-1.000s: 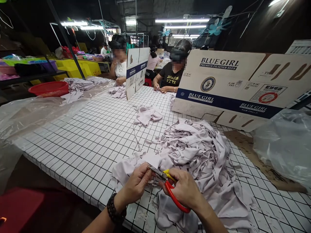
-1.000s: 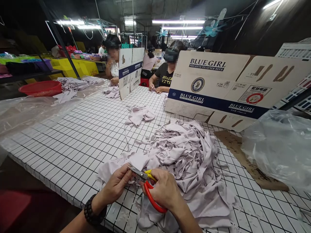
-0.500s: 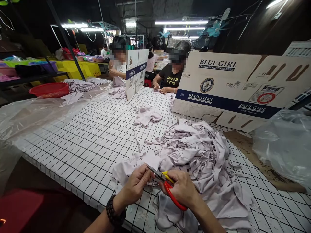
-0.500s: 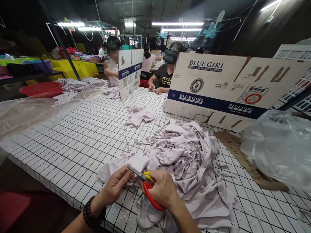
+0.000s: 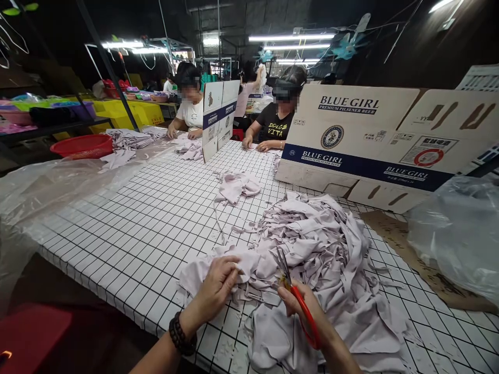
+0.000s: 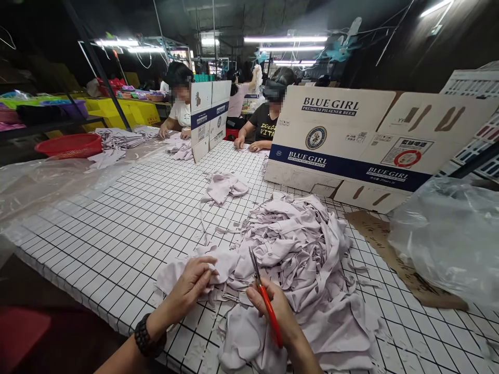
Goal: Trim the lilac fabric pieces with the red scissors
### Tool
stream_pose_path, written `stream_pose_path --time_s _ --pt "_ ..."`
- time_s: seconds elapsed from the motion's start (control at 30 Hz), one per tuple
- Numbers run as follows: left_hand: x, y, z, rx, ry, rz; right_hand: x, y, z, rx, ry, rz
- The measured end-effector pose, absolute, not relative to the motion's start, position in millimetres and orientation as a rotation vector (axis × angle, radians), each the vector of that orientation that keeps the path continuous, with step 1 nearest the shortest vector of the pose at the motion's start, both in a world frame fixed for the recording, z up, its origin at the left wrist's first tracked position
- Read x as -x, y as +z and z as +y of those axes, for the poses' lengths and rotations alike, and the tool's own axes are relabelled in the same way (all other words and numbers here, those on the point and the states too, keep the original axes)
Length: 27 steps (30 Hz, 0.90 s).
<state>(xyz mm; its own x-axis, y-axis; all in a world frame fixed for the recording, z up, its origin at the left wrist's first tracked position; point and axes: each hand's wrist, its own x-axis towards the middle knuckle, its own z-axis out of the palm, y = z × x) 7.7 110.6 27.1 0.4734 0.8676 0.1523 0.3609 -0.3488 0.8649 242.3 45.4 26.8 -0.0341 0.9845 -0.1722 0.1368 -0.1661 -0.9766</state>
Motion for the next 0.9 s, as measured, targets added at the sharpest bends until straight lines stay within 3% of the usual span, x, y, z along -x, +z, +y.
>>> stream_pose_path --time_s 0.1,0.2,0.43,0.53,0.73,0.9 --pt "-4 9 115 -2.094 0.599 1.421 -246 19 36 1.442 1.328 -1.203" --pt "0 10 135 -2.097 0.45 1.509 -251 11 25 1.461 1.318 -1.2" --pt "-7 113 284 -2.111 0.599 1.688 -262 4 1 1.502 1.306 -1.211" --pt "-45 139 313 -2.227 0.632 1.599 -265 0 -5 1.52 1.274 -1.156" --pt "-144 85 245 -2.428 0.358 0.865 -266 7 -10 1.55 1.244 -1.082" --pt "-150 60 214 -2.404 0.437 0.688 -272 16 -26 1.627 1.145 -0.952"
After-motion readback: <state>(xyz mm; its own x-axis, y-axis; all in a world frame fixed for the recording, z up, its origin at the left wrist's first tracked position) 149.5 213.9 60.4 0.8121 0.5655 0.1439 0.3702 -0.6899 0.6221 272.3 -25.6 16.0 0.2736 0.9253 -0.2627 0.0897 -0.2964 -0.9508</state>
